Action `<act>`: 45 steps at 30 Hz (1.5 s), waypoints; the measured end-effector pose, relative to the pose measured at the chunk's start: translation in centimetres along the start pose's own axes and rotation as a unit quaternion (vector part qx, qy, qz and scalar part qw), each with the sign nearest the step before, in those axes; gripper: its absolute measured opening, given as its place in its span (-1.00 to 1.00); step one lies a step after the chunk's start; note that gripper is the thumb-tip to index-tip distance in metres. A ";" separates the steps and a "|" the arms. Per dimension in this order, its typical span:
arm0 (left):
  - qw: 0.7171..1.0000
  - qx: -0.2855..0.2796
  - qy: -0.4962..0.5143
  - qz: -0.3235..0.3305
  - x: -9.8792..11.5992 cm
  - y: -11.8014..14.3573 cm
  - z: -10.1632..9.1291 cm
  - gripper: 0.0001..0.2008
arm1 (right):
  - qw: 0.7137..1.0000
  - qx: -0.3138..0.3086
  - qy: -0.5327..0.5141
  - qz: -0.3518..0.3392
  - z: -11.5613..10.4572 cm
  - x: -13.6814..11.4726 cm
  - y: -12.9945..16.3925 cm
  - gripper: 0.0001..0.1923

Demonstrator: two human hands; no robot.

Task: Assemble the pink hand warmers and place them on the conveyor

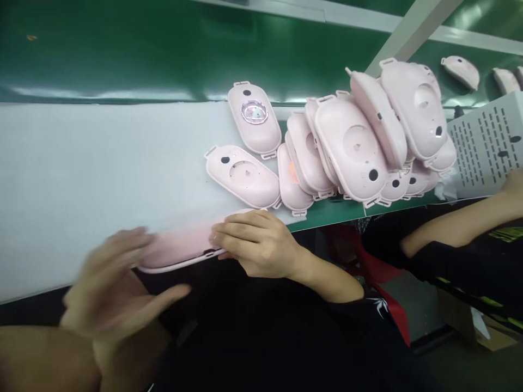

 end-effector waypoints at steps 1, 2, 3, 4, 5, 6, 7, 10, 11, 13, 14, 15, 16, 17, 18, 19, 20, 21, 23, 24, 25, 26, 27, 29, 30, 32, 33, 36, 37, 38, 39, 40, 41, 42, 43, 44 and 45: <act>1.000 -0.003 -0.020 0.022 0.2 0.1 -0.2 -0.56 | 1.000 -0.006 0.009 0.000 0.2 0.0 0.0 -0.83; 0.998 0.002 -0.040 0.042 0.4 0.2 -0.2 -0.54 | 1.000 -0.007 0.013 0.003 0.4 0.0 0.0 -0.84; 0.997 0.014 -0.054 0.058 0.5 0.3 -0.1 -0.53 | 1.000 -0.005 0.015 0.009 0.7 0.0 0.0 -0.86; 0.995 0.033 -0.062 0.067 0.4 0.5 0.0 -0.53 | 1.000 -0.002 0.017 0.017 0.9 0.0 0.0 -0.87; 0.994 0.053 -0.064 0.070 0.2 0.7 0.1 -0.54 | 1.000 0.002 0.019 0.024 1.1 0.0 0.0 -0.89; 0.993 0.073 -0.061 0.068 -0.1 0.9 0.2 -0.54 | 0.999 0.004 0.023 0.026 1.2 0.0 0.0 -0.90; 0.993 0.085 -0.060 0.062 -0.5 1.1 0.3 -0.54 | 0.999 -0.001 0.026 0.025 1.2 -0.1 0.0 -0.90; 0.996 0.049 -0.056 0.054 -1.3 1.1 0.8 -0.57 | 0.998 -0.056 0.024 0.013 1.2 0.1 -0.1 -0.88; 0.997 0.027 -0.049 0.055 -1.4 0.9 0.9 -0.59 | 0.996 -0.084 0.025 0.014 1.2 0.2 -0.2 -0.86; 0.998 0.014 -0.017 0.064 -1.4 0.5 0.6 -0.61 | 0.990 -0.132 0.045 0.029 1.2 0.4 -0.3 -0.80; 0.998 0.027 0.002 0.064 -1.4 0.2 0.2 -0.61 | 0.987 -0.145 0.065 0.036 1.3 0.5 -0.5 -0.76; 0.997 0.044 0.016 0.057 -1.5 0.0 -0.2 -0.59 | 0.984 -0.149 0.086 0.038 1.3 0.3 -0.7 -0.73; 0.997 0.058 0.026 0.046 -1.8 -0.1 -0.5 -0.56 | 0.983 -0.145 0.105 0.036 1.4 0.1 -1.1 -0.72; 0.997 0.063 0.033 0.033 -2.1 -0.2 -0.7 -0.55 | 0.983 -0.138 0.118 0.029 1.6 -0.3 -1.6 -0.72; 0.997 0.058 0.039 0.021 -2.5 -0.2 -0.7 -0.55 | 0.983 -0.133 0.127 0.023 1.8 -0.7 -2.0 -0.72; 0.997 0.049 0.050 0.016 -2.9 -0.1 -0.7 -0.56 | 0.982 -0.133 0.133 0.020 2.1 -1.1 -2.4 -0.74; 0.997 0.042 0.066 0.015 -3.3 0.1 -0.7 -0.59 | 0.980 -0.140 0.139 0.020 2.5 -1.4 -2.8 -0.74; 0.995 0.039 0.086 0.014 -3.8 0.3 -0.9 -0.62 | 0.977 -0.151 0.147 0.023 2.8 -1.7 -3.0 -0.74; 0.992 0.031 0.122 0.005 -4.7 0.6 -1.1 -0.64 | 0.971 -0.172 0.164 0.021 3.2 -2.2 -3.6 -0.74; 0.990 0.020 0.138 0.002 -5.0 0.7 -1.2 -0.64 | 0.969 -0.177 0.171 0.014 3.3 -2.6 -3.9 -0.77; 0.988 0.005 0.152 0.005 -5.2 0.8 -1.1 -0.63 | 0.968 -0.181 0.174 0.007 3.3 -2.9 -4.2 -0.81; 0.986 -0.006 0.163 0.011 -5.2 0.9 -1.1 -0.61 | 0.967 -0.186 0.175 0.006 3.4 -3.0 -4.4 -0.84; 0.985 -0.010 0.171 0.018 -5.0 0.9 -1.0 -0.60 | 0.966 -0.193 0.175 0.010 3.4 -3.1 -4.6 -0.87; 0.985 0.005 0.171 0.018 -4.4 0.8 -1.0 -0.59 | 0.962 -0.208 0.174 0.025 3.5 -2.9 -4.7 -0.87; 0.986 0.019 0.166 0.010 -4.1 0.7 -0.9 -0.60 | 0.960 -0.217 0.173 0.028 3.6 -2.8 -4.6 -0.86; 0.987 0.044 0.154 -0.001 -3.3 0.6 -0.6 -0.60 | 0.960 -0.226 0.166 0.023 3.9 -2.6 -4.4 -0.88; 0.987 0.055 0.150 -0.001 -2.9 0.7 -0.4 -0.59 | 0.962 -0.222 0.160 0.017 4.0 -2.5 -4.3 -0.90; 0.988 0.081 0.133 -0.013 -2.5 0.9 0.2 -0.52 | 0.969 -0.195 0.148 0.016 4.0 -1.8 -4.3 -0.91; 0.987 0.088 0.131 -0.019 -2.7 1.1 0.3 -0.50 | 0.971 -0.191 0.146 0.012 3.9 -1.5 -4.4 -0.89; 0.987 0.093 0.130 -0.025 -3.0 1.3 0.3 -0.49 | 0.971 -0.193 0.142 0.005 3.8 -1.1 -4.6 -0.88; 0.987 0.093 0.129 -0.028 -3.3 1.4 0.2 -0.48 | 0.970 -0.200 0.136 -0.004 3.7 -0.8 -4.7 -0.88; 0.988 0.087 0.124 -0.028 -3.5 1.5 0.1 -0.46 | 0.970 -0.206 0.127 -0.013 3.4 -0.6 -4.9 -0.89; 0.990 0.080 0.113 -0.024 -3.6 1.4 -0.2 -0.46 | 0.971 -0.208 0.116 -0.019 3.0 -0.4 -4.9 -0.88; 0.993 0.069 0.092 -0.021 -3.5 1.2 -0.5 -0.47 | 0.973 -0.208 0.104 -0.016 2.5 -0.1 -4.7 -0.87; 0.996 0.055 0.064 -0.016 -3.1 0.9 -0.7 -0.50 | 0.975 -0.205 0.090 -0.004 2.1 0.1 -4.4 -0.86; 0.999 0.043 0.033 -0.004 -2.4 0.5 -1.0 -0.56 | 0.977 -0.200 0.076 0.012 1.7 0.4 -3.8 -0.85; 0.999 0.034 0.006 0.015 -1.4 0.1 -1.1 -0.64 | 0.979 -0.192 0.063 0.029 1.4 0.5 -3.0 -0.82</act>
Point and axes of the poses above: each hand's wrist, its own y-axis away from the middle knuckle, its own z-axis out of the palm, x = y × z, the point moved 7 cm from there along -y, towards the middle knuckle, and after that the axes turned 10 degrees about -z, right-handed, at the moved point
